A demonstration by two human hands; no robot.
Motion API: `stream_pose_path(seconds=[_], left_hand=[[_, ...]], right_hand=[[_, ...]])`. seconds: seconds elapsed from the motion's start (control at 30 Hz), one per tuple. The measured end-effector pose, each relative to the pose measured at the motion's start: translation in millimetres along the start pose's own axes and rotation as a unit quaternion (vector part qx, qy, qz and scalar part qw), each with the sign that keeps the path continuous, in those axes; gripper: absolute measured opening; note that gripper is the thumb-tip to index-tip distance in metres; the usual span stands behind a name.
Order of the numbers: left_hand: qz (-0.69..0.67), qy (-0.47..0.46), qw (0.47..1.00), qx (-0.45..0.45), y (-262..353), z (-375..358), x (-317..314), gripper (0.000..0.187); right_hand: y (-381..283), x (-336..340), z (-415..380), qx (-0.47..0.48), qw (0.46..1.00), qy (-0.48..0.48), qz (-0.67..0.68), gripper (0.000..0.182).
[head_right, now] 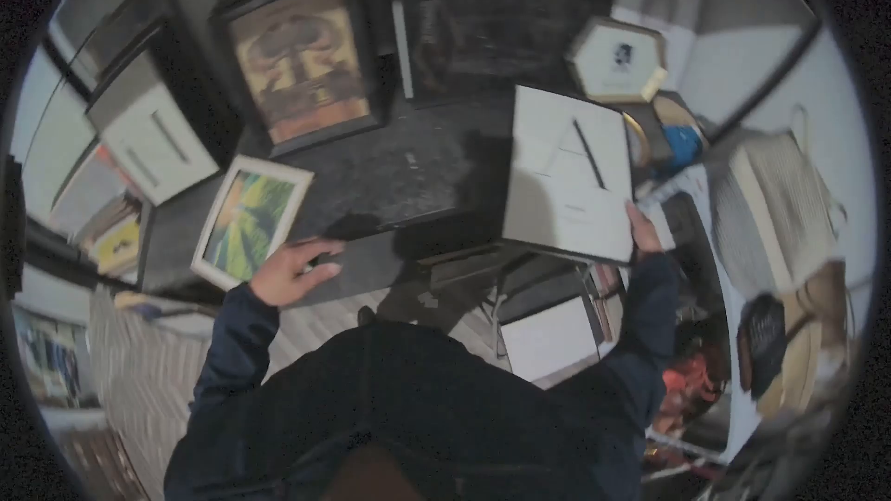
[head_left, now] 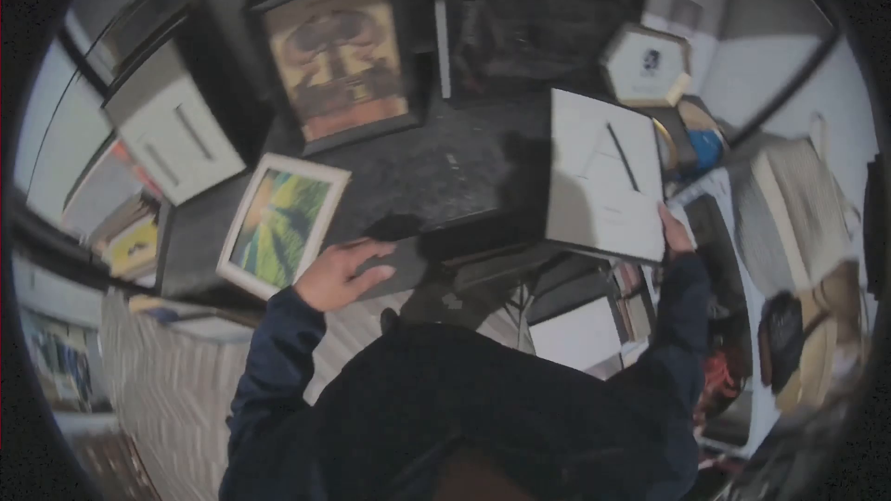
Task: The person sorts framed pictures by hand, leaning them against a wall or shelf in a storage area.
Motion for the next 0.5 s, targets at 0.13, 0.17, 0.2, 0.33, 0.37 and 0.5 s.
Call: stream_pose_path(seconds=[0.13,0.17,0.2,0.33,0.37,0.5], left_hand=[[-0.004,-0.018,0.997,0.073,6,12,-4,0.047],[-0.003,-0.027,0.993,0.116,7,9,-4,0.049],[-0.001,-0.035,0.99,0.135,8,10,-5,0.049],[-0.011,-0.046,0.984,0.171,7,21,-9,0.049],[-0.015,-0.055,0.982,0.182,7,22,-10,0.049],[-0.022,-0.077,0.977,0.196,5,31,-15,0.051]], right_hand=[[27,10,19,-0.018,0.999,0.002,0.051,0.089],[23,3,26,-0.015,0.998,-0.013,0.064,0.09],[24,2,27,-0.016,0.997,-0.016,0.073,0.091],[26,1,16,-0.032,0.994,-0.012,0.105,0.088],[28,1,12,-0.036,0.995,0.009,0.095,0.087],[21,-3,-20,-0.06,0.995,0.017,0.08,0.114]])
Point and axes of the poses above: each hand's wrist, its own z-axis towards the middle knuckle, its own x-axis out of the back of the hand, y = z × x, the point moved 4 cm from there along z, towards the middle knuckle, and after that the axes turned 5 degrees about y, right-handed, at the moved point
